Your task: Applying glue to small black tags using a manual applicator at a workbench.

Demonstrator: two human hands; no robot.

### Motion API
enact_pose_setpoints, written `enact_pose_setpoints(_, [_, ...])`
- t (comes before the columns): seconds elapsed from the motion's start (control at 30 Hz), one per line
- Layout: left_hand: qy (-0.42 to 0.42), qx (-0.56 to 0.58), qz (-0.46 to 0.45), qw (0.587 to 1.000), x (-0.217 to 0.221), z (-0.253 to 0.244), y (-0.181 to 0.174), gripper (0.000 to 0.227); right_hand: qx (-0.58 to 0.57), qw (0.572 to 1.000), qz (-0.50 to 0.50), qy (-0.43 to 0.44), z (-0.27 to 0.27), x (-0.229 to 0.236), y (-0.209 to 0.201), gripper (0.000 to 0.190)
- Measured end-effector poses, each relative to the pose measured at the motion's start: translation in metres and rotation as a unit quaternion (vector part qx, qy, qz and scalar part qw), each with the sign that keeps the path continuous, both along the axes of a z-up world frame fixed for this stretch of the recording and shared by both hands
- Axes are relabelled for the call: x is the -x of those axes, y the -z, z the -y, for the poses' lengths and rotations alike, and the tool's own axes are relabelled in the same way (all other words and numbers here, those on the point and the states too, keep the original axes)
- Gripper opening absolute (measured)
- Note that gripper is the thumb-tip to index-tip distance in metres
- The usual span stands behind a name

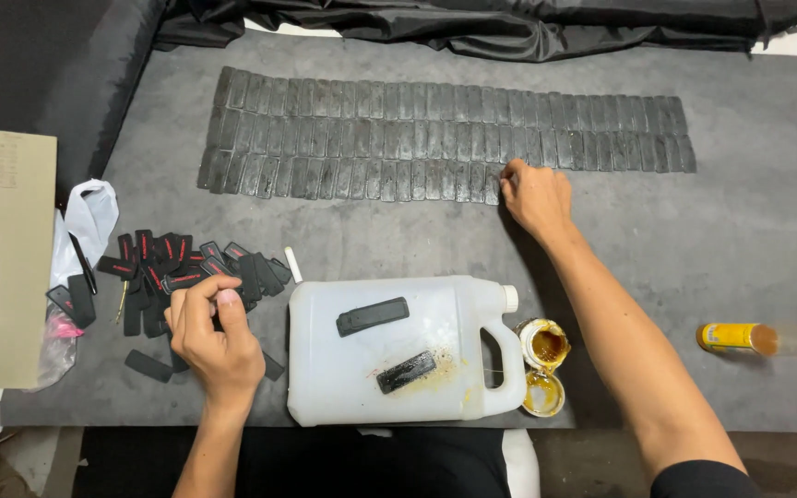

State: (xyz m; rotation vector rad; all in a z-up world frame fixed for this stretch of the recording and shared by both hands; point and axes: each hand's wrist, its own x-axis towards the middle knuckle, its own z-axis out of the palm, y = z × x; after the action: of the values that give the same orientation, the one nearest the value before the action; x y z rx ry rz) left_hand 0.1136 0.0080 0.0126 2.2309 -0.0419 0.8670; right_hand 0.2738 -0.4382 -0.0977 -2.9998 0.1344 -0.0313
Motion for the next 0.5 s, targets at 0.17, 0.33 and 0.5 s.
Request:
enact_pose_setpoints(0.17, [-0.018, 0.001, 0.011, 1.000, 0.012, -0.014, 0.006, 0.015, 0.007, 1.000, 0.011, -0.009, 0.001, -0.002, -0.002, 0.013])
enact_pose_setpoints(0.33, [-0.033, 0.005, 0.008, 0.999, 0.026, -0.020, 0.005, 0.013, 0.000, 1.000, 0.003, -0.001, 0.001, -0.003, -0.010, 0.016])
enact_pose_setpoints(0.5, [0.044, -0.040, 0.000, 0.998, 0.038, -0.013, -0.014, 0.002, -0.127, 0.990, 0.054, 0.038, 0.005, 0.007, -0.022, 0.018])
